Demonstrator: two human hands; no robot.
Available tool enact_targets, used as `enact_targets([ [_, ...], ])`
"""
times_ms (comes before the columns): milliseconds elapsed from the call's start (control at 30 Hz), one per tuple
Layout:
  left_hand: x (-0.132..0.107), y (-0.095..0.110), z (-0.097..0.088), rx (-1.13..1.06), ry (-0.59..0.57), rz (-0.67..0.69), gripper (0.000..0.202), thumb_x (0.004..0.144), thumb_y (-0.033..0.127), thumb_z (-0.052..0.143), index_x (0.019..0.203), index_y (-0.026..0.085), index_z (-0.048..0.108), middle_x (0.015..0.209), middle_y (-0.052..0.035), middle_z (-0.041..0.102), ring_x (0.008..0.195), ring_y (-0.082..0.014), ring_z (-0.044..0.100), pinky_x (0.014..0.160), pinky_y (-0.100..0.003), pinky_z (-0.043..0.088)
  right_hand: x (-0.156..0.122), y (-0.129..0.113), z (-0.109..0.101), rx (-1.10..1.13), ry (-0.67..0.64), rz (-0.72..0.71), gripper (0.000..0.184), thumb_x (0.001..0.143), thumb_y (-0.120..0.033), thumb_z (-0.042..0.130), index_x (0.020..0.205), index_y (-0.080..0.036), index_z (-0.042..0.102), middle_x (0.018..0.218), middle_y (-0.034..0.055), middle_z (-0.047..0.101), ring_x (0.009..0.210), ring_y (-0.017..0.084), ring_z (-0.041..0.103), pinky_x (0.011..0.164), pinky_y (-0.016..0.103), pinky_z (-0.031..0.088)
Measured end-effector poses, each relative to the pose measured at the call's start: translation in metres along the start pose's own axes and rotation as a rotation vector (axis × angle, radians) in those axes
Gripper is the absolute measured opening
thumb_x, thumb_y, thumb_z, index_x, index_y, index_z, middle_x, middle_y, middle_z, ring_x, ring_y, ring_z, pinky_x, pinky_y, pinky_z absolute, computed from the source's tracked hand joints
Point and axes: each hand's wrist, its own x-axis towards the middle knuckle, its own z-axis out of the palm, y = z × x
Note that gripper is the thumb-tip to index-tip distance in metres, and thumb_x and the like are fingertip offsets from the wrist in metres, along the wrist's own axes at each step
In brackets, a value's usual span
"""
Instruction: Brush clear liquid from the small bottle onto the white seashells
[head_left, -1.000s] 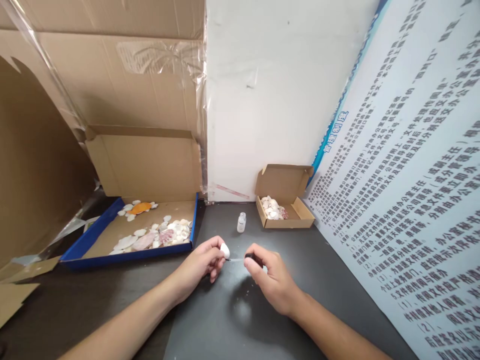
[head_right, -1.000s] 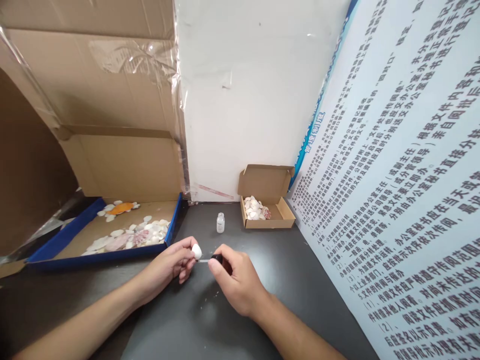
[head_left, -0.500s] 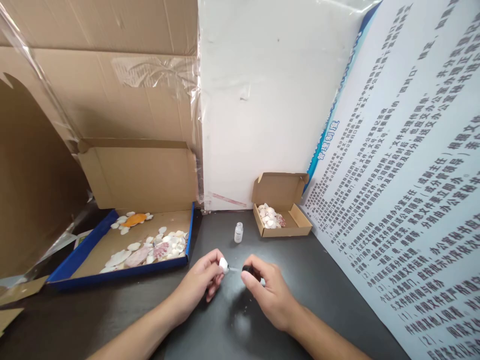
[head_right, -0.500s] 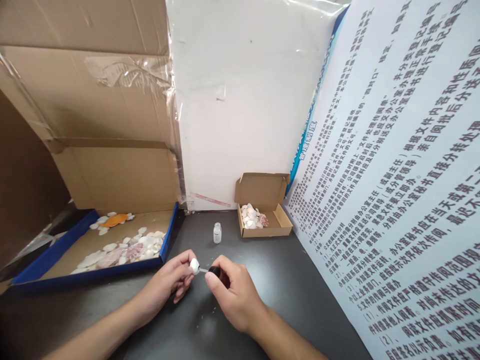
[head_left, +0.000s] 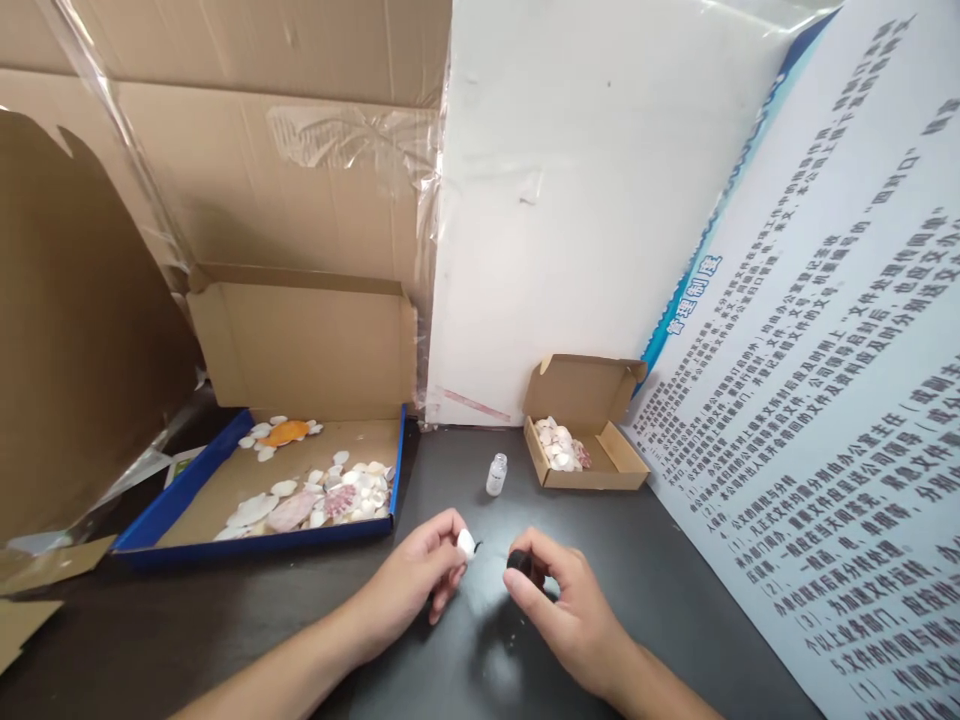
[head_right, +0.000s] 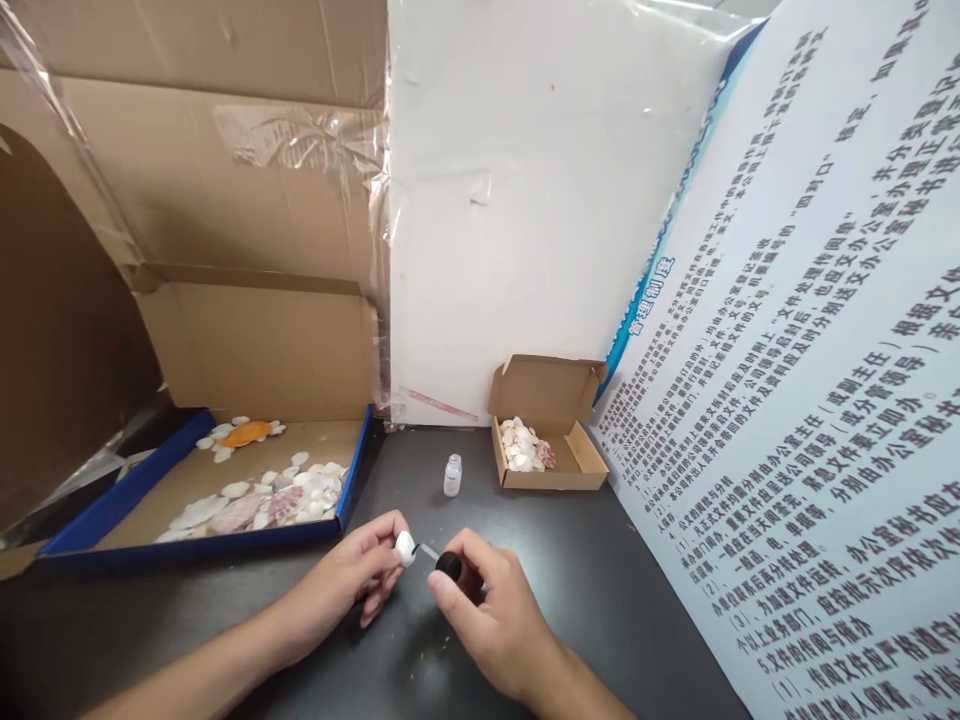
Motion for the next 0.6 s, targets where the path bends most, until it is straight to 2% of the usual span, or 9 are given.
enact_targets([
  [167, -0.0004, 0.0017, 0.0001, 0.0, 0.004, -0.013, 0.023, 0.075, 0.037, 0.058, 0.078, 0.021, 0.042, 0.054, 0.0091, 0.046, 0.036, -0.0048, 0.035, 0.038, -0.016, 0.031, 0.001, -0.0023, -0.0005, 0.03, 0.001, -0.019, 0.031, 0.095, -0.044, 0.046, 0.077, -0.018, 0.05, 0.06, -0.0037, 0.042, 0.057, 0.01, 0.041, 0.057, 0.022, 0.033],
  [300, -0.0001, -0.0005, -0.0009, 0.001, -0.002, -0.013, 0.024, 0.076, 0.038, 0.059, 0.078, 0.021, 0.042, 0.055, 0.0088, 0.048, 0.037, -0.0049, 0.037, 0.038, -0.017, 0.033, 0.0005, -0.0049, -0.0006, 0.001, 0.006, 0.009, 0.026, 0.09, -0.041, 0.054, 0.077, -0.018, 0.051, 0.062, -0.0033, 0.044, 0.058, 0.01, 0.041, 0.055, 0.021, 0.032],
  [467, 0.0011, -0.001, -0.0013, -0.015, 0.003, -0.012, 0.026, 0.077, 0.04, 0.059, 0.079, 0.021, 0.043, 0.054, 0.0093, 0.046, 0.037, -0.0046, 0.036, 0.038, -0.016, 0.033, -0.0006, -0.0033, 0.0001, 0.025, 0.0, -0.029, 0.029, 0.092, -0.042, 0.05, 0.076, -0.018, 0.049, 0.063, -0.0024, 0.044, 0.059, 0.011, 0.041, 0.055, 0.021, 0.032],
  [600, 0.0003, 0.0026, 0.0005, -0.008, -0.001, -0.004, 0.024, 0.075, 0.038, 0.059, 0.078, 0.02, 0.042, 0.053, 0.0092, 0.047, 0.037, -0.0045, 0.036, 0.038, -0.016, 0.033, 0.0003, -0.0023, 0.0, -0.009, 0.0, 0.0, 0.029, 0.089, -0.043, 0.055, 0.075, -0.018, 0.049, 0.062, -0.0031, 0.043, 0.058, 0.01, 0.04, 0.054, 0.021, 0.031],
])
